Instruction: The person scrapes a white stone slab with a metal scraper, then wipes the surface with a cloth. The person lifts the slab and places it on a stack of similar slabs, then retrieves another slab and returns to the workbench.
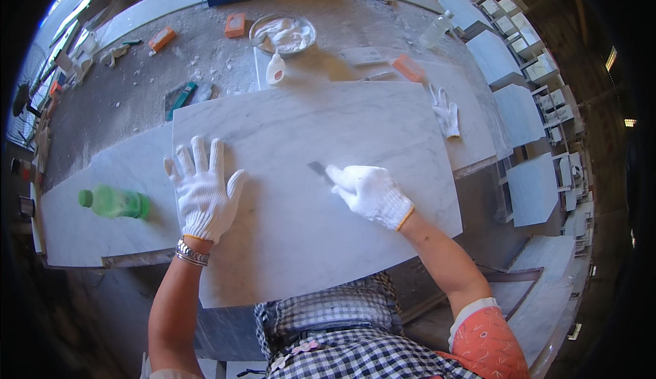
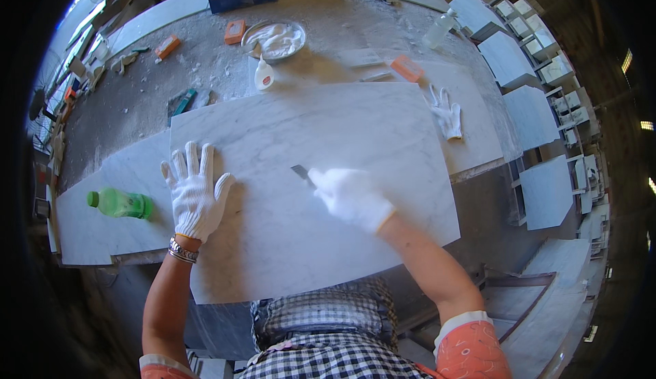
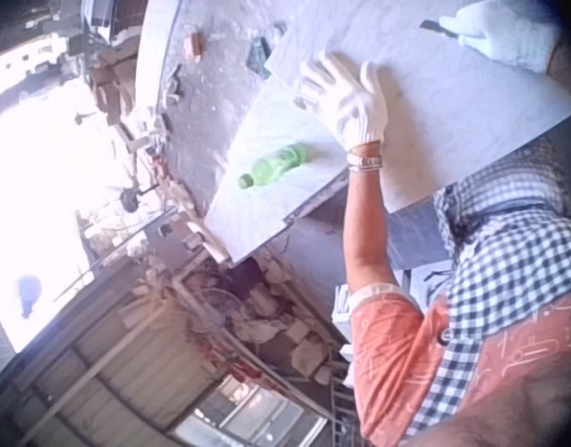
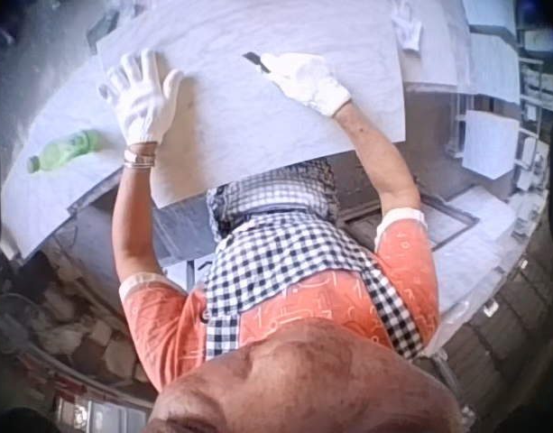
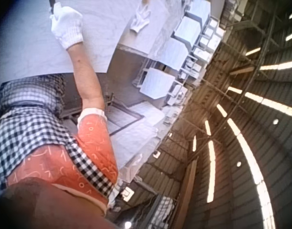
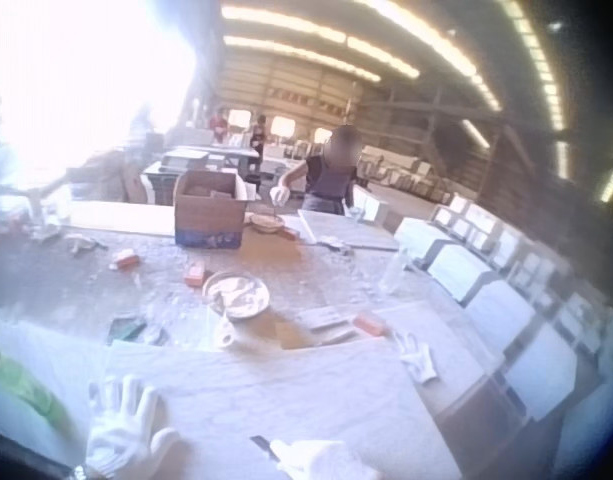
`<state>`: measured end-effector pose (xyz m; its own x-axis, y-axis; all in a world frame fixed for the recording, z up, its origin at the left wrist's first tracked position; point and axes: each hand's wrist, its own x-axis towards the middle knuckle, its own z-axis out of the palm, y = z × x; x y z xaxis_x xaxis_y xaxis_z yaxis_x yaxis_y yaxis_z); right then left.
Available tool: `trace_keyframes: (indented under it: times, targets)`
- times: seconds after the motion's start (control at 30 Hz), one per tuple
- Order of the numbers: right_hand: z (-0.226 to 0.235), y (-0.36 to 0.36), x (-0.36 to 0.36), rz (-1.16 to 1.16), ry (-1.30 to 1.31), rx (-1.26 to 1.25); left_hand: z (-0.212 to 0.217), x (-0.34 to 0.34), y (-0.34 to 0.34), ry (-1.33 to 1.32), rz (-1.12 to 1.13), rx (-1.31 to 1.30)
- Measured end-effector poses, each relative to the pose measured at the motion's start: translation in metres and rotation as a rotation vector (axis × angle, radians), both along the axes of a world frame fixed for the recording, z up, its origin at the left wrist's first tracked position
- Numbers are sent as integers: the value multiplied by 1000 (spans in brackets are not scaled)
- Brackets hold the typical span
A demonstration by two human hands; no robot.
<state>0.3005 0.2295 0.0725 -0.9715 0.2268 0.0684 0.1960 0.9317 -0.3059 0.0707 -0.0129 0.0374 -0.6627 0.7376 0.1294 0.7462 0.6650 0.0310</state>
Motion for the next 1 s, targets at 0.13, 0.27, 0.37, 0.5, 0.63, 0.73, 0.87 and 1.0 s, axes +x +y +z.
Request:
trace_keyframes:
  times: [0.13,0.27,0.37,0.5,0.63,0.73,0.87,1.0]
  targets:
    - [-6,9,16,-21,71,-29,0,-2,-4,-15,5,-19]
    - [-1,33,56,-263,54,-44,-5,6,2,18,48,-7]
    - [0,35,71,-408,140,-169,-6,45,33,84,-32,110]
    - [5,24,73,-384,194,-224,3,160,64,-594,-944,373]
    - [16,14,81,-400,126,-187,14,226,51,-868,-1301,341]
    - [15,7,87,-477,93,-272,13,215,38,-539,-1094,265]
    - [-1,-3,87,-378,164,-348,7,172,42,-347,-810,275]
    - [-9,-6,86,-359,186,-381,-3,89,69,-202,-451,237]
